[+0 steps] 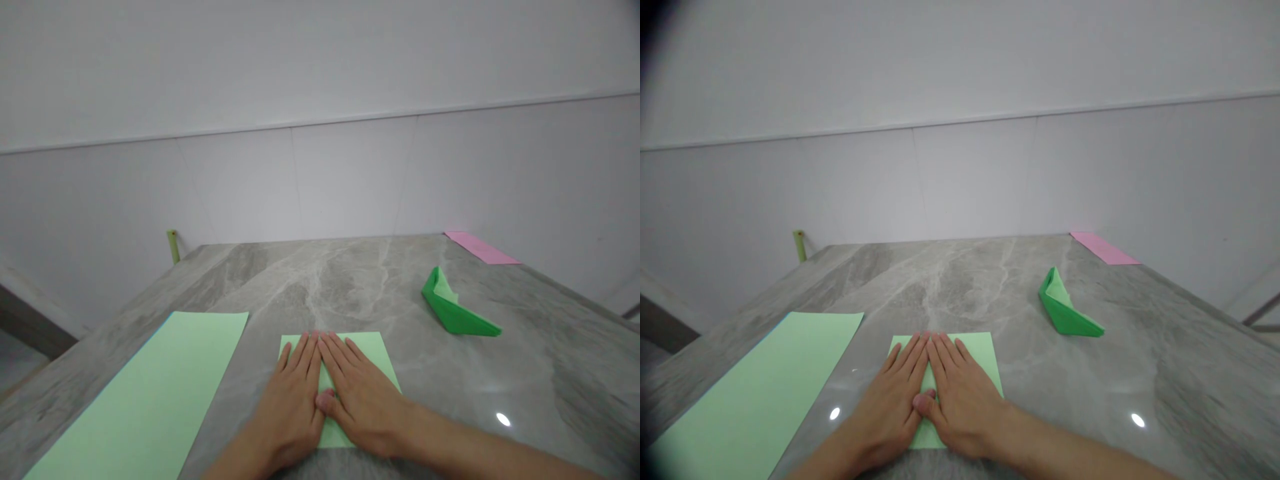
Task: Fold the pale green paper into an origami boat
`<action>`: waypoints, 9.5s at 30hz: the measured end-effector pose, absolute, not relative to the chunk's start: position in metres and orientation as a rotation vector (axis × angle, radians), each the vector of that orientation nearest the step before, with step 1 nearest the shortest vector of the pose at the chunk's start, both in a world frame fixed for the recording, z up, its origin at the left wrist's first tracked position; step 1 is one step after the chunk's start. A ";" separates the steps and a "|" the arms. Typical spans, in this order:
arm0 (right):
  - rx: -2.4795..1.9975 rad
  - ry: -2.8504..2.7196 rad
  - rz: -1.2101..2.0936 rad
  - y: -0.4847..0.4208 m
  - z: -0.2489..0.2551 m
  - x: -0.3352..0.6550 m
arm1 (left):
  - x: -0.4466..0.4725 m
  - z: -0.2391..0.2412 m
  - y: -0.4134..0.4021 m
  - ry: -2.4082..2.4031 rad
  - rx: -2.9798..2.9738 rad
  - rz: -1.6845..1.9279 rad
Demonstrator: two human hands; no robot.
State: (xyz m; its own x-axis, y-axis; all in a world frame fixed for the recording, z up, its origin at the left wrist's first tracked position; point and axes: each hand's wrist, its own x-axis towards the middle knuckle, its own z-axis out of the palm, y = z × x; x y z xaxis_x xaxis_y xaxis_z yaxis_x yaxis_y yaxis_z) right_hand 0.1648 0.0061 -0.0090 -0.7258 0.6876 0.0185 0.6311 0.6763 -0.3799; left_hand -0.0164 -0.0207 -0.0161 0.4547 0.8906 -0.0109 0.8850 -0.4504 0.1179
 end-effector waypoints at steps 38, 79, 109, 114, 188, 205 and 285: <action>-1.506 -2.523 0.259 -0.080 -0.016 0.250 | -0.036 -0.023 -0.094 1.980 2.397 0.151; -1.558 -2.364 0.141 -0.015 -0.012 0.219 | -0.005 -0.007 -0.032 1.771 2.469 0.354; -1.247 -2.069 -0.248 -0.018 0.015 0.212 | 0.008 0.003 -0.026 1.486 2.237 1.181; -1.079 -2.069 -0.175 -0.028 0.019 0.203 | 0.025 -0.002 -0.030 1.320 2.338 1.195; -1.462 -1.589 0.500 0.024 -0.013 0.245 | -0.037 0.010 0.003 1.242 0.905 1.435; -1.320 -1.238 0.996 0.025 -0.017 0.242 | -0.031 0.008 -0.005 1.158 0.786 1.202; -1.293 -1.019 1.178 0.022 -0.014 0.240 | -0.032 0.028 -0.001 0.646 0.425 1.297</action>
